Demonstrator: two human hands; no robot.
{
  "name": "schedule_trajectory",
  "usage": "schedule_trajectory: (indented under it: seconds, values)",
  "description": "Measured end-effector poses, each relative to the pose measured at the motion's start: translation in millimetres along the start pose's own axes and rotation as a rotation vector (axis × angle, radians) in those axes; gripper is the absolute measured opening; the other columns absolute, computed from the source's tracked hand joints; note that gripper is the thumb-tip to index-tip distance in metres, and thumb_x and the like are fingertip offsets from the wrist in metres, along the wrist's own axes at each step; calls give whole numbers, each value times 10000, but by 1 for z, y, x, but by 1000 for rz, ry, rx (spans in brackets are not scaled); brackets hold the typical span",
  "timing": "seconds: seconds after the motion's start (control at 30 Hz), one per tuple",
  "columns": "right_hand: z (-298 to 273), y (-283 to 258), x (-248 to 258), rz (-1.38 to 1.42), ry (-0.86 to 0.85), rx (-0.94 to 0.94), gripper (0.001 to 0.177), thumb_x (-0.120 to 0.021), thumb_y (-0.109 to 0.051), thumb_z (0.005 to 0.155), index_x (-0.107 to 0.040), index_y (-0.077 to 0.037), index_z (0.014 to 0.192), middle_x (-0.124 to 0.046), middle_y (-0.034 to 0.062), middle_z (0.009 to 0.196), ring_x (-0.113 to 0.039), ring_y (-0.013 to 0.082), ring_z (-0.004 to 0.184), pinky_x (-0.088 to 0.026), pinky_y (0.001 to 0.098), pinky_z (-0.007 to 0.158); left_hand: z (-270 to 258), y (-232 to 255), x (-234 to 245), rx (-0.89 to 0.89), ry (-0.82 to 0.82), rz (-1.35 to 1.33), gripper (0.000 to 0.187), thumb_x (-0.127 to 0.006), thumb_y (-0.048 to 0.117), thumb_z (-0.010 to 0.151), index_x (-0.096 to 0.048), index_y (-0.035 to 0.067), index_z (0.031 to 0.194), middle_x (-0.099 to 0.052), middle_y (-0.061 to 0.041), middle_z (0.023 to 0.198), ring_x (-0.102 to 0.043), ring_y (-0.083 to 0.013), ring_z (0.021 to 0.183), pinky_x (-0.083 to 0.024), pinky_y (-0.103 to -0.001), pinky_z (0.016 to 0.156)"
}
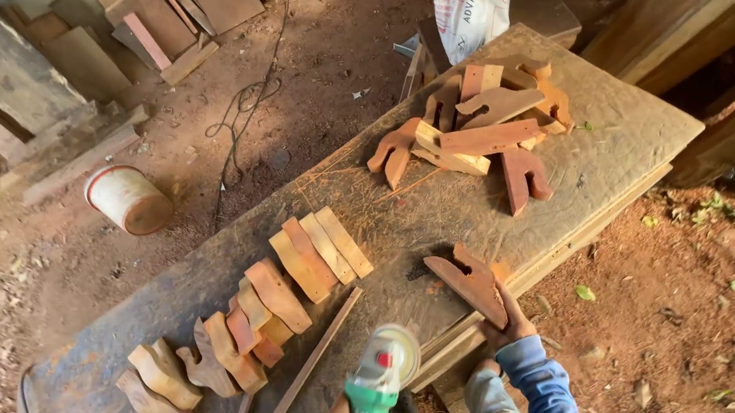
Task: The person uses a handheld electric sander to smooth the surfaces of several small, curved wooden pieces arranged on a workbench. They systematically sand each piece, turning them over to cover different sides, and then place the finished pieces into a separate pile on the table.
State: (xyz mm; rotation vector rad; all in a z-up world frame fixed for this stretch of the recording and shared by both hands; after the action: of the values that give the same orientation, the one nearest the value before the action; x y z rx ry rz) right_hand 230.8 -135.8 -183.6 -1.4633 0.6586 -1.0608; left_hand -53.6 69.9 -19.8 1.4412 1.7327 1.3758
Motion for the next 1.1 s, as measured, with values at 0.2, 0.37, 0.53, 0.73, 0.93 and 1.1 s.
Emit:
schedule_trajectory:
  seconds: [0.2, 0.37, 0.53, 0.73, 0.93, 1.1]
  values:
    - [10, -10, -18, 42, -67, -41, 873, -810, 32, 727, -501, -208, 1508, -670, 53, 1400, -654, 185, 1233, -500, 282, 1055, 75, 80, -27, 110, -35, 121, 407, -727, 315, 790, -650, 104, 1128, -685, -70, 975, -649, -183, 766, -577, -327, 663]
    - [2, -5, -25, 63, 107, -171, 807, -897, -108, 676, -607, -236, 1417, -794, 80, 1129, -756, 186, 991, -618, 291, 864, 123, 90, -31, 192, 40, 172, 316, -760, 272, 769, -677, 127, 1038, -692, -21, 876, -633, -158, 704, -558, -295, 636]
    - [-2, -1, -26, 21, 137, -311, 825, -921, -148, 638, -629, -283, 1398, -782, 86, 1182, -743, 212, 1044, -599, 316, 932, 158, 43, -20, 94, 181, 230, 386, -845, 265, 667, -665, 80, 954, -717, -46, 775, -666, -197, 633, -583, -318, 618]
    - [2, -4, -27, 82, 135, -168, 834, -927, -126, 625, -633, -242, 1396, -795, 35, 1170, -754, 154, 990, -605, 276, 901, 161, 52, -18, 46, 181, 320, 434, -854, 327, 634, -691, 82, 954, -727, -55, 797, -674, -210, 639, -584, -334, 615]
    - [2, -6, -23, 79, 165, -113, 808, -928, -85, 631, -653, -217, 1379, -780, 23, 1177, -730, 138, 998, -566, 259, 917, 167, 48, -29, 68, 136, 323, 475, -826, 317, 690, -672, 90, 1077, -717, -56, 909, -685, -201, 741, -592, -330, 694]
    - [3, -8, -27, 76, 119, -131, 797, -918, -98, 651, -634, -192, 1390, -747, 15, 1279, -704, 136, 1127, -529, 264, 1011, 157, 70, -46, 107, 95, 374, 423, -821, 325, 685, -681, 94, 1009, -731, -48, 844, -681, -206, 699, -590, -337, 664]
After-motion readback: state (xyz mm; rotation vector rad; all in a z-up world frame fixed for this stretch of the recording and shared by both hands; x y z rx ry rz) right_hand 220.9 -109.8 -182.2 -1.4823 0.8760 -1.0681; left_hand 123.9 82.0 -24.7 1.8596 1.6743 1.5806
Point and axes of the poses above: each hand's wrist, its own z-axis towards the middle knuckle, its own x-axis out of the back of the hand, y = z × x, the point moved 9 cm from there along z, towards the middle knuckle
